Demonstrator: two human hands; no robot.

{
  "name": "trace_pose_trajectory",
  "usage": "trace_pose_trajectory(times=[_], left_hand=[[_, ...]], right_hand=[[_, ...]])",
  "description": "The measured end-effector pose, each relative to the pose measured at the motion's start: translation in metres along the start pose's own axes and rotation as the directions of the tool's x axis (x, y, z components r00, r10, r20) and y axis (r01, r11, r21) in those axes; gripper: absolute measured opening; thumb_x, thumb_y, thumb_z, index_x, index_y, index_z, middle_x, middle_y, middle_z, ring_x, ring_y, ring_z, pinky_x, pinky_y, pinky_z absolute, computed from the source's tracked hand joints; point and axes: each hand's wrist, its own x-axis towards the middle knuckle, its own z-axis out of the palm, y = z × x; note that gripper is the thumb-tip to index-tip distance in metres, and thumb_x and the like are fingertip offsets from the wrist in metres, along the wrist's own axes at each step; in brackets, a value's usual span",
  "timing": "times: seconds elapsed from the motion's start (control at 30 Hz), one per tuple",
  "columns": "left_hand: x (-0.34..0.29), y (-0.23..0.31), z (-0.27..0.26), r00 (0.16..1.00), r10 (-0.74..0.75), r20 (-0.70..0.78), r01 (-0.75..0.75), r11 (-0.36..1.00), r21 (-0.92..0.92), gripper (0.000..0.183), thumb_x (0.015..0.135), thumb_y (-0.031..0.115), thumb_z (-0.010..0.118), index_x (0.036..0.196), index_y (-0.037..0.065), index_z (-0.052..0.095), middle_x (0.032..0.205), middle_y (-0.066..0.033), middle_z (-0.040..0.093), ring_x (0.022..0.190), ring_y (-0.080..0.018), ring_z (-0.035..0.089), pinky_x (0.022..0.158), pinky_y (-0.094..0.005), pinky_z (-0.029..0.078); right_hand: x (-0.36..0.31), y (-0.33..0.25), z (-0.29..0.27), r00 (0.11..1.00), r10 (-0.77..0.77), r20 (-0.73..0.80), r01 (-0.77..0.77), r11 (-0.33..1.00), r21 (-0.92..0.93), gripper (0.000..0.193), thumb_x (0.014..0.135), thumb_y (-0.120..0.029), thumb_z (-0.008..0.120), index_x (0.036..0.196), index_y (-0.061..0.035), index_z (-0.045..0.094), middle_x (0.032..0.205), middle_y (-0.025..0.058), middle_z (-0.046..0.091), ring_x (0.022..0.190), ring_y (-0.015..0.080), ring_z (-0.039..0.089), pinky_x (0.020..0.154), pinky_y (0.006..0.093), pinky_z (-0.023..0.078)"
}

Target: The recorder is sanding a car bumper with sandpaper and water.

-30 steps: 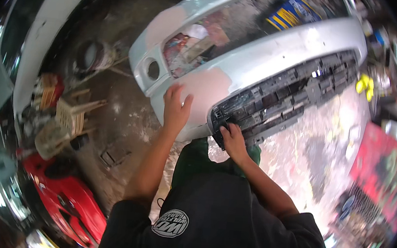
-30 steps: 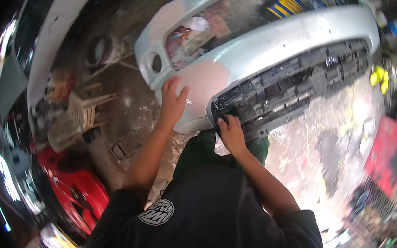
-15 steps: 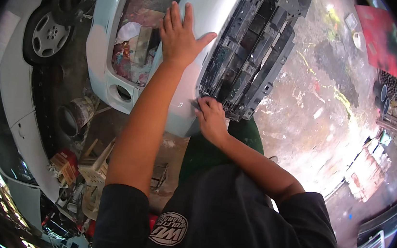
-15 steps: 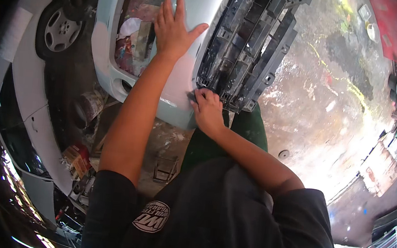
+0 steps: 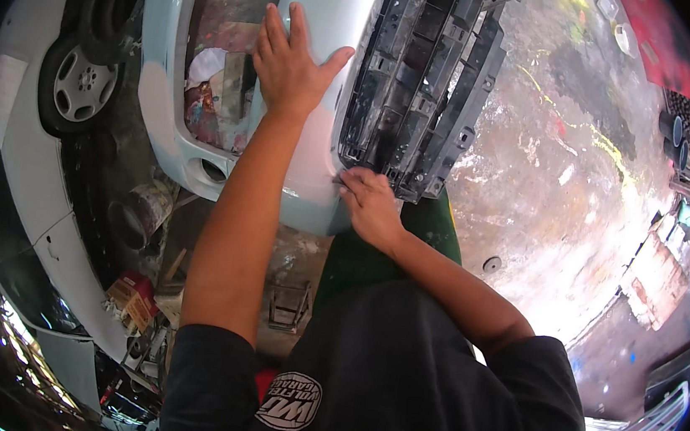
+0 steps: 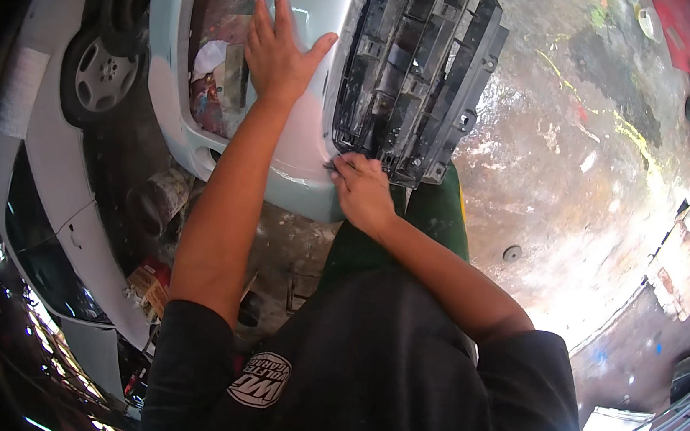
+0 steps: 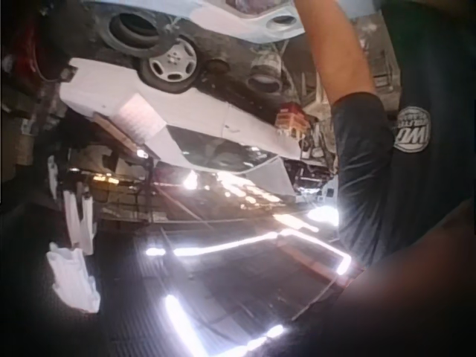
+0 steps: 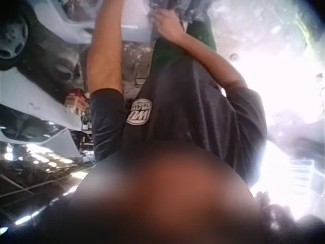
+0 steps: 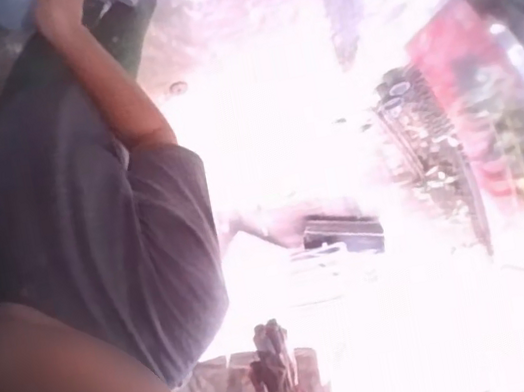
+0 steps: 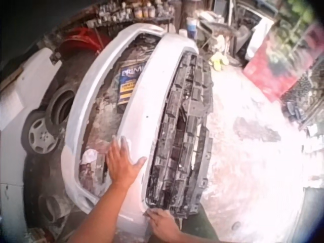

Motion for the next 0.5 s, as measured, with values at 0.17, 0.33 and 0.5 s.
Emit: trace_pose_trajectory(times=[0.17,0.33,0.5], left_hand=[[0.001,0.004,-0.001,1.0,0.024,0.004,-0.024,0.999,0.032,0.103,0.081,0.07,0.069,0.156,0.011,0.03,0.157,-0.0286,0.032,0.138,-0.0485,0.039,0.108,-0.0579,0.038],[0.003,0.001,0.003,0.997,0.044,-0.067,-0.045,0.999,-0.001,0.102,0.081,0.071,0.068,0.156,0.011,0.031,0.156,-0.029,0.033,0.137,-0.0488,0.041,0.109,-0.0573,0.037],[0.0,0.001,0.001,1.0,0.011,-0.01,-0.011,1.0,0.016,0.102,0.082,0.072,0.066,0.155,0.011,0.032,0.156,-0.0292,0.033,0.136,-0.0491,0.041,0.11,-0.0571,0.037]], right_hand=[[-0.005,0.006,-0.002,0.997,-0.055,-0.046,0.058,0.997,0.053,0.035,0.098,-0.02,0.059,0.129,-0.0049,0.065,0.128,0.0094,0.058,0.11,0.0333,0.053,0.096,0.0432,0.044],[0.007,0.004,0.012,0.982,-0.1,-0.162,0.122,0.985,0.126,0.035,0.097,-0.018,0.06,0.128,-0.004,0.065,0.128,0.0106,0.061,0.108,0.0328,0.054,0.096,0.0437,0.044],[-0.01,0.009,0.007,0.986,-0.141,-0.089,0.152,0.978,0.143,0.037,0.096,-0.017,0.062,0.131,-0.0037,0.064,0.134,0.0111,0.062,0.112,0.0305,0.055,0.096,0.0437,0.043]])
